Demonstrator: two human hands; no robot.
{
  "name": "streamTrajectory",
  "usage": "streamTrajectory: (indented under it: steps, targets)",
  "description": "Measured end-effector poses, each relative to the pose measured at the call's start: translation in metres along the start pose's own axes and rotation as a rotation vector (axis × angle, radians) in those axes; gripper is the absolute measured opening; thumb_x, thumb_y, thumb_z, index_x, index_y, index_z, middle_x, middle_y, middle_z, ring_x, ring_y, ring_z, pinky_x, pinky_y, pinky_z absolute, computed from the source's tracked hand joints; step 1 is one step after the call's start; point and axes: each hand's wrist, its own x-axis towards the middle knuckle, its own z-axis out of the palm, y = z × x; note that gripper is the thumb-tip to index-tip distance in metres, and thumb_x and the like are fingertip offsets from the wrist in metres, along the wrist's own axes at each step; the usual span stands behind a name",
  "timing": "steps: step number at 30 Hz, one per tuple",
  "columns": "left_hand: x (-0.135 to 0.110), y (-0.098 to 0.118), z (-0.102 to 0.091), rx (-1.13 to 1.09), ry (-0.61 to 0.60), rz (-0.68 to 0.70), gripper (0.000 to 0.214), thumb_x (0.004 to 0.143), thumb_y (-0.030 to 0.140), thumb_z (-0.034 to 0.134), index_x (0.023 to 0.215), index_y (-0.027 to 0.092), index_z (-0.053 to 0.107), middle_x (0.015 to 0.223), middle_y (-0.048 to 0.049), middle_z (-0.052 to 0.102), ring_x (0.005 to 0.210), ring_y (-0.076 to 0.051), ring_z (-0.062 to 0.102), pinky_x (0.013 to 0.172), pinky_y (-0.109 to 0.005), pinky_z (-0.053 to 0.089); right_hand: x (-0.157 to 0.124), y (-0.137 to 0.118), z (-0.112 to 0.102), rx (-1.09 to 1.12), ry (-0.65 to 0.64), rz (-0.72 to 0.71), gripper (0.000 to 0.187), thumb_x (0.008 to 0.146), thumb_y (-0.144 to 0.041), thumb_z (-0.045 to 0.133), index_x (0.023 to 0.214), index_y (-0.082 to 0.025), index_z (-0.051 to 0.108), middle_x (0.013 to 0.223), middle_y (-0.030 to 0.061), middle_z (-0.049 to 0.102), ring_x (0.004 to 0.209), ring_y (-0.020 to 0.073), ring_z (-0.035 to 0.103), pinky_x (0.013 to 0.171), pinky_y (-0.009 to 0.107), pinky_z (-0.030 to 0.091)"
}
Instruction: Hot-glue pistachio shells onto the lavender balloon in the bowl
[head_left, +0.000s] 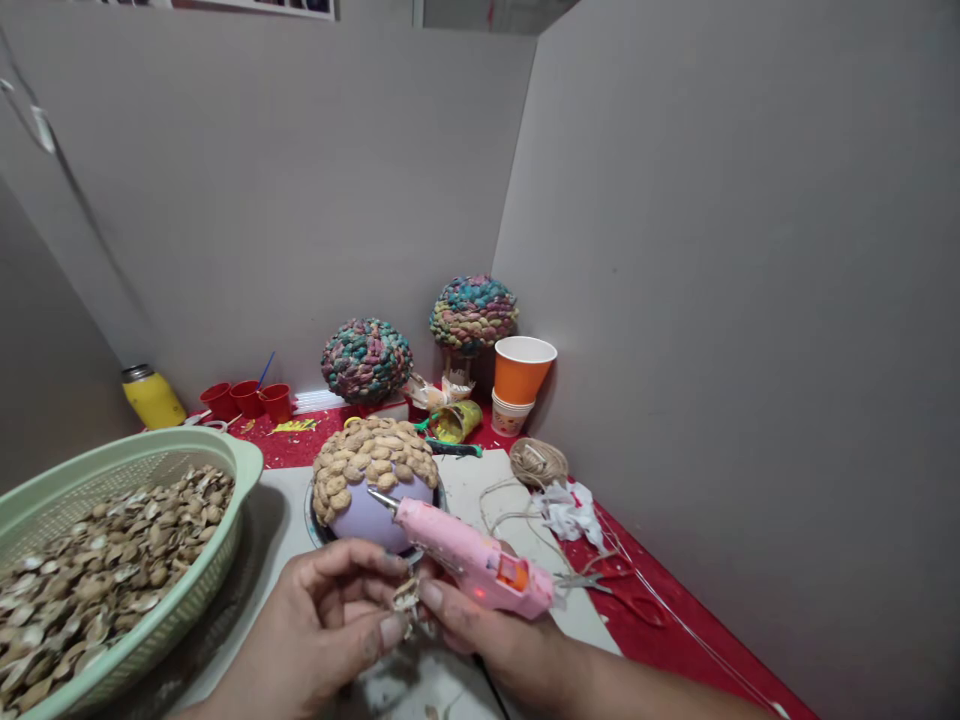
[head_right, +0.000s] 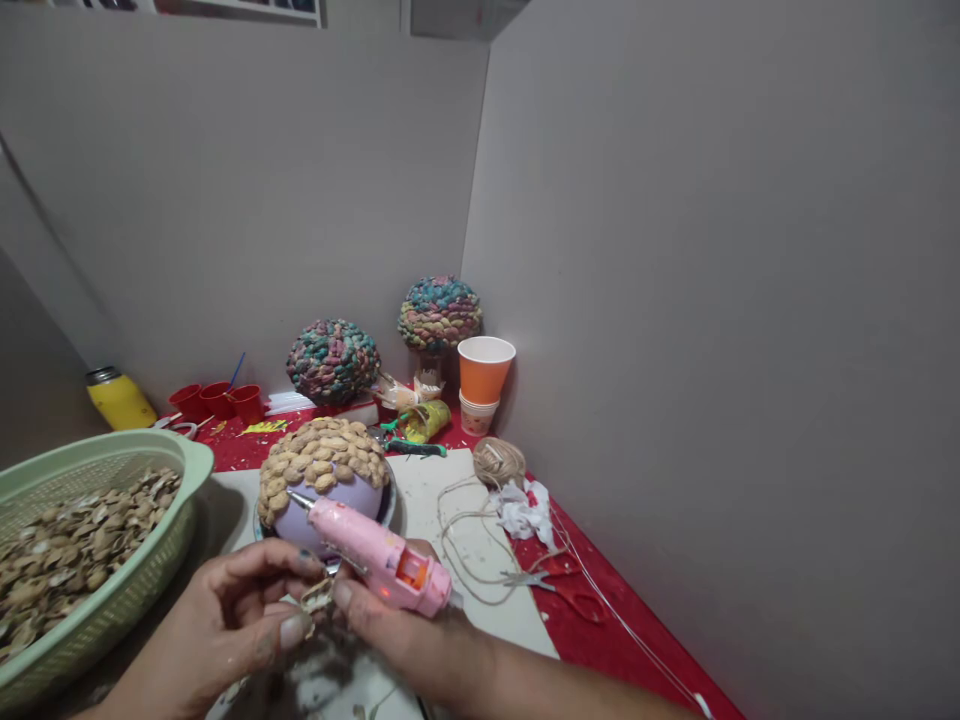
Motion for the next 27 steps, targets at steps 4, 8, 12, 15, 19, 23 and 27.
streamTrajectory:
  steps: [4, 8, 12, 15, 19, 23, 27]
  targets:
    - [-0.001, -0.006, 0.001, -0.052, 0.035, 0.072, 0.035, 0.058, 0.029, 0.09, 0.086, 0.019, 0.073, 0.08, -0.0024, 0.073, 0.071, -0.013, 0.067, 0.068, -0.022, 0.051, 0.001, 0.003, 0.0, 0.033, 0.035, 0.046, 0.056, 0.076, -0.074, 0.062, 0.07, -0.019, 0.054, 0.058, -0.004, 0.042, 0.052, 0.0097, 0.036, 0.049, 0.023, 0.031]
    - [-0.002, -0.013, 0.004, -0.015, 0.16, 0.187, 0.035, 0.056, 0.031, 0.091, 0.084, 0.02, 0.073, 0.082, -0.0026, 0.074, 0.07, -0.014, 0.068, 0.069, -0.023, 0.055, 0.0, 0.012, -0.003, 0.003, 0.003, 0.035, 0.056, 0.08, -0.071, 0.06, 0.067, -0.017, 0.055, 0.06, -0.0023, 0.045, 0.054, 0.01, 0.038, 0.049, 0.023, 0.032]
    - [-0.003, -0.015, 0.006, -0.021, 0.194, 0.235, 0.033, 0.059, 0.032, 0.09, 0.084, 0.019, 0.072, 0.077, -0.0023, 0.074, 0.069, -0.016, 0.069, 0.068, -0.024, 0.056, -0.001, 0.015, -0.004, -0.034, -0.04, 0.034, 0.053, 0.082, -0.068, 0.059, 0.072, -0.016, 0.059, 0.065, 0.0002, 0.051, 0.055, 0.0107, 0.041, 0.053, 0.024, 0.036]
    - [-0.003, -0.014, 0.006, -0.049, 0.174, 0.236, 0.03, 0.06, 0.032, 0.089, 0.082, 0.019, 0.071, 0.072, -0.0003, 0.072, 0.063, -0.013, 0.067, 0.063, -0.021, 0.055, -0.001, 0.008, -0.002, -0.002, -0.104, -0.047, 0.049, 0.083, -0.064, 0.06, 0.071, -0.017, 0.057, 0.064, -0.0013, 0.047, 0.056, 0.0106, 0.039, 0.053, 0.024, 0.036]
    - [-0.004, -0.014, 0.004, -0.003, 0.14, 0.228, 0.028, 0.06, 0.033, 0.089, 0.078, 0.019, 0.073, 0.07, -0.0006, 0.071, 0.062, -0.012, 0.065, 0.062, -0.02, 0.053, -0.001, 0.005, 0.001, 0.069, -0.149, -0.085, 0.042, 0.086, -0.057, 0.061, 0.075, -0.017, 0.057, 0.066, -0.0015, 0.047, 0.058, 0.01, 0.04, 0.054, 0.022, 0.037]
    - [-0.005, -0.015, 0.002, 0.003, 0.106, 0.22, 0.027, 0.059, 0.033, 0.089, 0.078, 0.02, 0.074, 0.072, -0.0012, 0.071, 0.065, -0.014, 0.066, 0.064, -0.022, 0.053, -0.003, 0.016, -0.001, 0.116, -0.135, -0.011, 0.047, 0.083, -0.062, 0.063, 0.077, -0.016, 0.06, 0.067, -0.001, 0.05, 0.057, 0.0094, 0.042, 0.054, 0.022, 0.039]
    - [-0.004, -0.017, -0.001, 0.019, 0.074, 0.23, 0.026, 0.061, 0.032, 0.088, 0.079, 0.019, 0.074, 0.078, -0.0036, 0.074, 0.067, -0.017, 0.068, 0.066, -0.025, 0.054, -0.005, 0.024, -0.005, 0.067, -0.135, 0.138, 0.059, 0.076, -0.073, 0.063, 0.071, -0.014, 0.064, 0.063, -0.0007, 0.052, 0.052, 0.0082, 0.041, 0.05, 0.02, 0.036]
